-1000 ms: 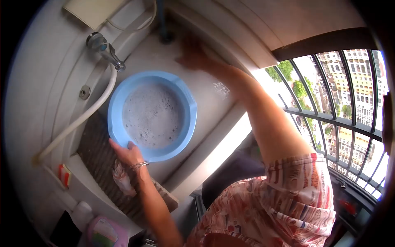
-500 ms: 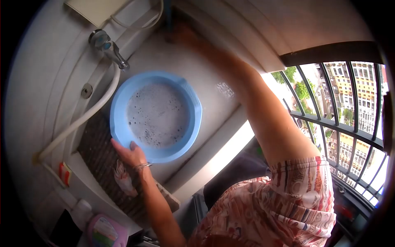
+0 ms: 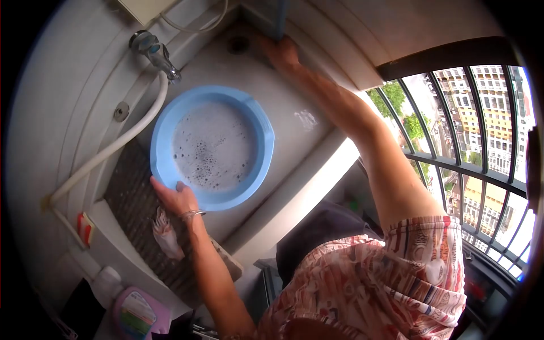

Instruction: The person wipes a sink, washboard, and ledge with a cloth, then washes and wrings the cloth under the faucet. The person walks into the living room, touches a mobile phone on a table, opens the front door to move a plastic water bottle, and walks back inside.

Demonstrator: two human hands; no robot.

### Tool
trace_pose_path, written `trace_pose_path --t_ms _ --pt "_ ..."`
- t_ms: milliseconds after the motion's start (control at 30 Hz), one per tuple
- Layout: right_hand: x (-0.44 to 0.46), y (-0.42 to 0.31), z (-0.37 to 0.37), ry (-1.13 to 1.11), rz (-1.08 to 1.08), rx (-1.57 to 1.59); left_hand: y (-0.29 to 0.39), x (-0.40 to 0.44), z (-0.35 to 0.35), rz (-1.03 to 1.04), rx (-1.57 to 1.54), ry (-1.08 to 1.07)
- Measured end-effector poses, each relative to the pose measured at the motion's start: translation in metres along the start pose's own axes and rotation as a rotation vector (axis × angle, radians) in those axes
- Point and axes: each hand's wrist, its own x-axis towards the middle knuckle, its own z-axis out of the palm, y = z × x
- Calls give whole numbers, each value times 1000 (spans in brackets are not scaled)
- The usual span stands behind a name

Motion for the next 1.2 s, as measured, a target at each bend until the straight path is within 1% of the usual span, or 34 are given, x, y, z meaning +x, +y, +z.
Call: trace_pose_path --t_ms 67,100,133,200,267,300,333,400,467,533,567,600,633,667,733,867,933,967,1033,1067,1133,1200 --pt "-17 10 -6 130 24 97 1 0 -1 -14 -37 -18" --pt "-22 16 -6 133 21 97 1 1 -1 -31 -74 -35" --pt "-26 32 -3 147 39 260 2 1 0 -30 -79 -34" --pt "-37 40 -15 161 55 421 1 0 1 -30 -90 -22" --pt "-60 29 -41 -15 197 534 4 -1 -2 -37 -86 -29" --pt "-67 20 -56 -14 195 533 5 -1 -2 -42 -81 -35" --pt "-70 10 -72 -180 521 283 4 -1 -1 -42 -86 -35" --pt "-84 1 -76 -341 835 17 1 -1 0 -28 -86 -23" --pt "-98 5 -54 -586 664 135 -1 0 0 -22 -63 -22" --pt "-87 39 -4 -267 -297 -214 -5 -1 0 -16 -38 -22" --pt "-65 64 24 -220 -502 -690 -5 -1 -1 -15 -26 -38" --pt "-43 88 50 -86 -714 -1151 -6 0 -1 -12 -14 -54" --pt "-36 86 53 -81 -683 -1085 -3 0 -2 -10 -15 -54" --pt "-31 80 54 -75 -639 -926 2 -1 -5 -42 -35 -71" --pt "-13 69 62 -14 -644 -773 6 -1 -5 -68 -55 -90" --pt "47 47 93 135 -744 -644 8 -3 -6 -26 18 -77" --pt "74 34 108 193 -782 -620 17 -3 -10 -96 -14 -130" --pt "82 27 115 208 -789 -627 14 -3 -9 -94 -12 -140" --pt "81 19 127 35 -632 -813 20 -2 -10 -98 -6 -147" --pt "80 13 138 123 -605 -552 23 -4 -12 -110 1 -144" --pt "68 -3 160 141 -527 -663 17 -2 -7 -102 -14 -129" --pt "31 -10 180 16 -607 -887 11 -4 -8 -97 -20 -124"
